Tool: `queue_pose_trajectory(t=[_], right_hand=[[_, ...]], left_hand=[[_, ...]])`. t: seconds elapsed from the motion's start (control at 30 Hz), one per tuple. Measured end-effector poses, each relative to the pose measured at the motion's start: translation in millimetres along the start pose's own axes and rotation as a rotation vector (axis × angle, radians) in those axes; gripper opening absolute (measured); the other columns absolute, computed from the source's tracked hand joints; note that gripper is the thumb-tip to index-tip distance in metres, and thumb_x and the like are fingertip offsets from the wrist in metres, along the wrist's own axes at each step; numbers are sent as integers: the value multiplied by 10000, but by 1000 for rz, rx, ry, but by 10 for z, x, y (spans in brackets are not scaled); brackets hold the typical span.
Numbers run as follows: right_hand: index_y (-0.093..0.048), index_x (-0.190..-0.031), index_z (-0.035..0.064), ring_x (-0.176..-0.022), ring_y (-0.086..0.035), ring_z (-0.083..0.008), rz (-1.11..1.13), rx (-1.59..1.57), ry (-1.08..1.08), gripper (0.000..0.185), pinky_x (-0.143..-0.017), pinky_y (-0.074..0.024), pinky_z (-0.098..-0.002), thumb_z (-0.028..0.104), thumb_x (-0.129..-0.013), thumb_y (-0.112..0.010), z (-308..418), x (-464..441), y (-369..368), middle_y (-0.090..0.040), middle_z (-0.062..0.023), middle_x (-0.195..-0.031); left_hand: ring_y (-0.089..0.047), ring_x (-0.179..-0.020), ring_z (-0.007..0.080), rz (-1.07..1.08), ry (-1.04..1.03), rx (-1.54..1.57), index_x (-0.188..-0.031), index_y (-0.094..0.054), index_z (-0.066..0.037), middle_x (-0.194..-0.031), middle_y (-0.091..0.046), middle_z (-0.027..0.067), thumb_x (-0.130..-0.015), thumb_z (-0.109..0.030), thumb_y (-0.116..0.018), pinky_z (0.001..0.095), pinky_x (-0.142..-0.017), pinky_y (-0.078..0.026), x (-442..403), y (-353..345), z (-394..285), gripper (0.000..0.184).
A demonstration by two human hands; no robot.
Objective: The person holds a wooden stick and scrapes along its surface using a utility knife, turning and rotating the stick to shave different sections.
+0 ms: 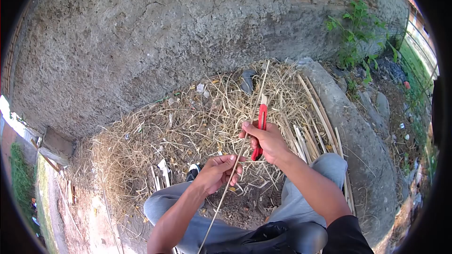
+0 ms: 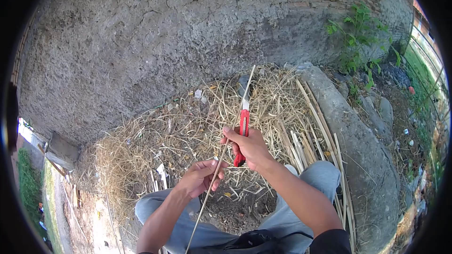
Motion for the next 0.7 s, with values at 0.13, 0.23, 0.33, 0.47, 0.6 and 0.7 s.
queue_pose_trajectory(t=[0.13,0.23,0.33,0.47,0.6,0.7], right_hand=[[-626,-872,56,-533,-485,-49,-61,-11,-7,229,-501,-405,-199,267,-914,-705,-35,-21,26,-688,-97,-842],[-618,-858,59,-542,-485,-53,-60,-63,-19,228,-514,-404,-204,262,-913,-707,-59,-13,14,-685,-101,-841],[-624,-870,52,-549,-487,-56,-23,-55,-12,226,-518,-404,-210,259,-916,-703,-91,17,-57,-677,-91,-825],[-644,-907,42,-536,-497,-53,28,24,-25,232,-504,-410,-203,270,-942,-666,-160,53,-150,-665,-70,-799],[-630,-875,48,-516,-494,-48,-19,-9,-10,251,-471,-393,-190,282,-966,-631,-99,53,-121,-638,-48,-729],[-612,-852,61,-509,-483,-46,-53,-43,51,257,-464,-388,-189,290,-968,-625,8,4,-47,-618,-37,-696]], left_hand=[[-638,-660,144,-35,15,-130,-1222,-580,36,-872,-660,80,-1009,-227,-542,276,-605,-552,85,-76,-42,340],[-665,-709,151,22,46,-358,-1229,-581,49,-910,-680,97,-979,-185,-594,291,-656,-574,154,-60,-111,342],[-686,-735,177,-8,77,-378,-1235,-600,34,-929,-694,109,-971,-154,-593,303,-669,-570,187,-17,-169,324],[-700,-762,186,-3,109,-330,-1219,-617,34,-940,-705,122,-963,-138,-599,314,-683,-582,171,20,-173,309],[-684,-948,250,67,101,-347,-1309,-511,51,-1074,-673,174,-980,-322,-555,377,-840,-566,162,-20,-129,499],[-631,-1101,321,152,101,-313,-1413,-387,48,-1189,-621,226,-968,-511,-467,446,-951,-514,185,-13,-86,718]])
Point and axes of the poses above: each hand's wrist, its own x-axis away from the middle knuckle, its own y-axis out of the back of the hand, z = x × y, the point moved 5 cm from there along -x, towards the middle knuckle
